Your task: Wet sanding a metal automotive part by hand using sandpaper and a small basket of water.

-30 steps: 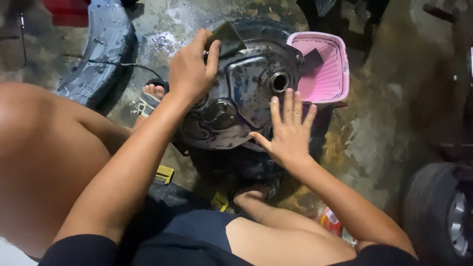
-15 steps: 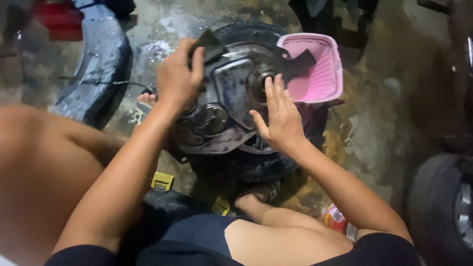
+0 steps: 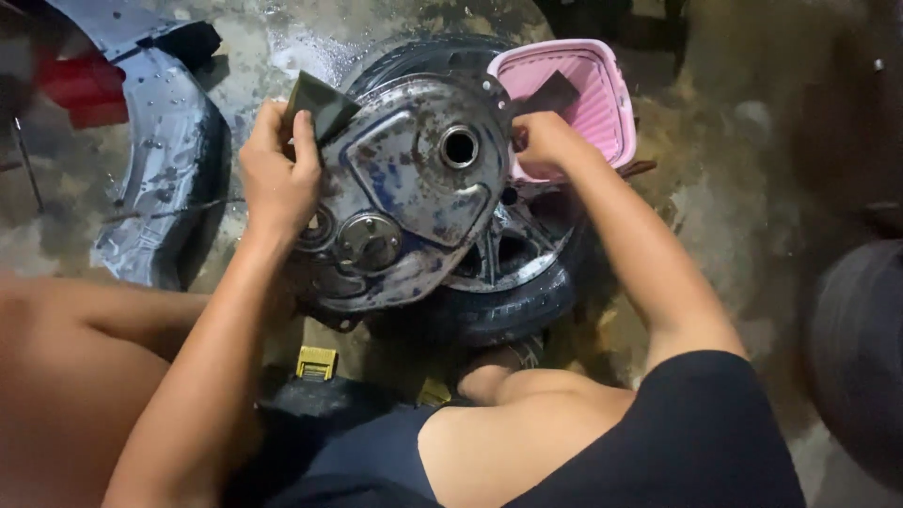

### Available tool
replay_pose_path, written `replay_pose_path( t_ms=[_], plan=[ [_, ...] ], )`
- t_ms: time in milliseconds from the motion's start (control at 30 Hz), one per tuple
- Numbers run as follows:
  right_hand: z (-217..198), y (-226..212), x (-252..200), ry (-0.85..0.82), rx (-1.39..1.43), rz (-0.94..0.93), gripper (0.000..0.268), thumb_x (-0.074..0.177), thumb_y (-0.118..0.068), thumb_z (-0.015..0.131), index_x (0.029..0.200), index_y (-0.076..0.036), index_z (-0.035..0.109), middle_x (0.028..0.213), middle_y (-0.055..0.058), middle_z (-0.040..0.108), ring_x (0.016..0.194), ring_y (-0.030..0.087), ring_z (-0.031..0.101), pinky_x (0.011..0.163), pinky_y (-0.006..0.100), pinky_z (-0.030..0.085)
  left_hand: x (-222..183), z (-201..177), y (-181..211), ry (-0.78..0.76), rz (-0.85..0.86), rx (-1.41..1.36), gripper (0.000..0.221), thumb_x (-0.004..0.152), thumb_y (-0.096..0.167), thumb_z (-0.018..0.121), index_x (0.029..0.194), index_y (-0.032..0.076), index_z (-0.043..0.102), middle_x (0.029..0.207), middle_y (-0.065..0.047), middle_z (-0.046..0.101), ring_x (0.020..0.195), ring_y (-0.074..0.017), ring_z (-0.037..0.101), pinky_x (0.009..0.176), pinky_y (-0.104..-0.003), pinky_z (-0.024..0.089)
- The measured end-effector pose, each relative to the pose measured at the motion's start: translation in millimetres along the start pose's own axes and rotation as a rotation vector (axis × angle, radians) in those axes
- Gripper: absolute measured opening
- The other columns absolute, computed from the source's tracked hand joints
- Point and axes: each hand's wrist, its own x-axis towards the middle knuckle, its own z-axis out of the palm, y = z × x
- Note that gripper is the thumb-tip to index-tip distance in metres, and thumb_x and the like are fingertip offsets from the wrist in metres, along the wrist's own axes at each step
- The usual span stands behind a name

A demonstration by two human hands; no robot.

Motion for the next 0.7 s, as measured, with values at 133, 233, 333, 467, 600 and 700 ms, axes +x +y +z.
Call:
replay_pose_path(
  t_ms=[133,233,333,467,600,700],
  plan=[
    [8.7,18.2,45.3,0.234,-0.271,-0.066,0.072,0.061,-0.052,0.088,0.123,-0.021,0.071,0.109,0.009,0.071,0.103,0.034,0.07,0.084,0.051,0.057,-2.8,1.5,11.5,0.04,0.01,0.063,0.013,0.113,0.023,0.055,0.109,0.014,0.065,0.085,-0.009,0.072,0.071,-0.0271,0.073,0.063,-0.037,0.056],
    [-7.1,-0.8,44.2,0.184,-0.349,-0.188,0.074,0.065,-0.056,0.08,0.125,-0.013,0.07,0.113,0.014,0.07,0.104,0.037,0.07,0.08,0.051,0.056,-5.2,-1.1,12.7,0.052,-0.002,0.119,0.015,0.112,0.025,0.055,0.107,0.014,0.064,0.083,-0.011,0.072,0.071,-0.0324,0.074,0.061,-0.042,0.055],
    [-26.4,-21.0,34.5,-0.05,-0.165,0.043,0.076,0.074,-0.047,0.076,0.137,-0.008,0.062,0.134,0.023,0.061,0.114,0.048,0.065,0.09,0.062,0.054,-4.6,-0.6,18.1,0.037,-0.009,0.062,0.016,0.113,0.023,0.052,0.107,0.014,0.063,0.084,-0.01,0.072,0.069,-0.0299,0.073,0.062,-0.038,0.055],
    [-14.6,-0.6,40.4,-0.235,-0.098,0.291,0.09,0.069,-0.051,0.077,0.138,0.003,0.054,0.129,0.034,0.062,0.121,0.05,0.063,0.098,0.062,0.051,-6.0,-3.0,29.9,0.037,-0.021,0.081,0.015,0.112,0.024,0.053,0.106,0.015,0.063,0.083,-0.011,0.072,0.071,-0.0337,0.073,0.063,-0.042,0.055],
    [-7.8,0.5,32.1,-0.163,-0.211,0.284,0.081,0.068,-0.051,0.075,0.134,-0.005,0.065,0.122,0.025,0.07,0.117,0.043,0.067,0.092,0.059,0.052,-6.3,-5.2,38.2,0.033,-0.009,0.092,0.014,0.111,0.025,0.054,0.106,0.016,0.062,0.082,-0.011,0.072,0.073,-0.036,0.073,0.064,-0.042,0.056],
    [-40.3,-37.0,3.9,-0.024,-0.119,0.323,0.07,0.072,-0.044,0.072,0.128,-0.002,0.068,0.121,0.026,0.07,0.117,0.045,0.066,0.093,0.057,0.052,-7.0,-4.6,34.2,0.034,-0.002,0.109,0.013,0.111,0.026,0.054,0.107,0.016,0.062,0.087,-0.01,0.075,0.073,-0.034,0.074,0.065,-0.042,0.056]
  ],
)
